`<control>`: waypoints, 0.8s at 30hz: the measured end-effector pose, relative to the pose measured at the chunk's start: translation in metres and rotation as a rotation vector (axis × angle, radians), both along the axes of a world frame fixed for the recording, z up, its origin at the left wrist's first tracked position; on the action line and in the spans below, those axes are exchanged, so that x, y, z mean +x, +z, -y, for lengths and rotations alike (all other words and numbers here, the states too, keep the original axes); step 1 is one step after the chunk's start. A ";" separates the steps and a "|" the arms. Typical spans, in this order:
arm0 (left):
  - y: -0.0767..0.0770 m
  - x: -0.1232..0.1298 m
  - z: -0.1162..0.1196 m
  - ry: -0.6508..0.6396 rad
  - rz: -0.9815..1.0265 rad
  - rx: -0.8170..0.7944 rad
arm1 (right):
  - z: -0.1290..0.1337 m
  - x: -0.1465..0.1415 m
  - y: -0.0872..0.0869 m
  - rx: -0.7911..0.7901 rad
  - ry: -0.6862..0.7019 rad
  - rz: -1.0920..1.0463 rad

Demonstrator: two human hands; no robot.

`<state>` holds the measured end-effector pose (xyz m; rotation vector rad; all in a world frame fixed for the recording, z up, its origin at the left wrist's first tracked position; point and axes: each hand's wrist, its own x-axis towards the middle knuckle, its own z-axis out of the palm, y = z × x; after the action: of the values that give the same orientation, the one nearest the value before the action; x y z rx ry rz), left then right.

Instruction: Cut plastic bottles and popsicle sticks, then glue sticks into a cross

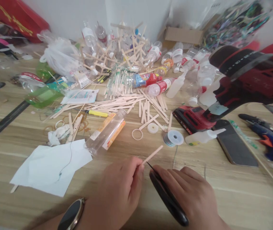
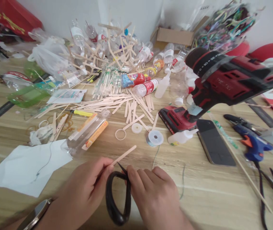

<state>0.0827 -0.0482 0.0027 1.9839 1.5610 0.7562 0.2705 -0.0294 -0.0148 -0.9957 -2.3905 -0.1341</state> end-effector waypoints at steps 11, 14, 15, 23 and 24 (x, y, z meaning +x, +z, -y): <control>-0.007 0.000 0.001 -0.086 -0.205 0.323 | 0.003 0.001 -0.006 -0.058 -0.024 -0.034; -0.008 -0.001 0.001 -0.110 -0.309 0.462 | 0.003 -0.002 -0.007 -0.149 0.006 -0.107; -0.008 -0.002 0.001 -0.118 -0.335 0.511 | 0.003 -0.003 -0.005 -0.204 0.012 -0.147; -0.004 -0.004 -0.003 -0.201 -0.316 0.582 | 0.006 -0.005 0.009 -0.594 0.029 -0.302; -0.005 -0.003 -0.002 -0.188 -0.289 0.542 | 0.006 -0.004 0.008 -0.512 0.034 -0.279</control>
<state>0.0795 -0.0459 -0.0025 2.6947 1.3875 0.9170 0.2665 -0.0354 -0.0067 -1.1053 -2.2193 0.6185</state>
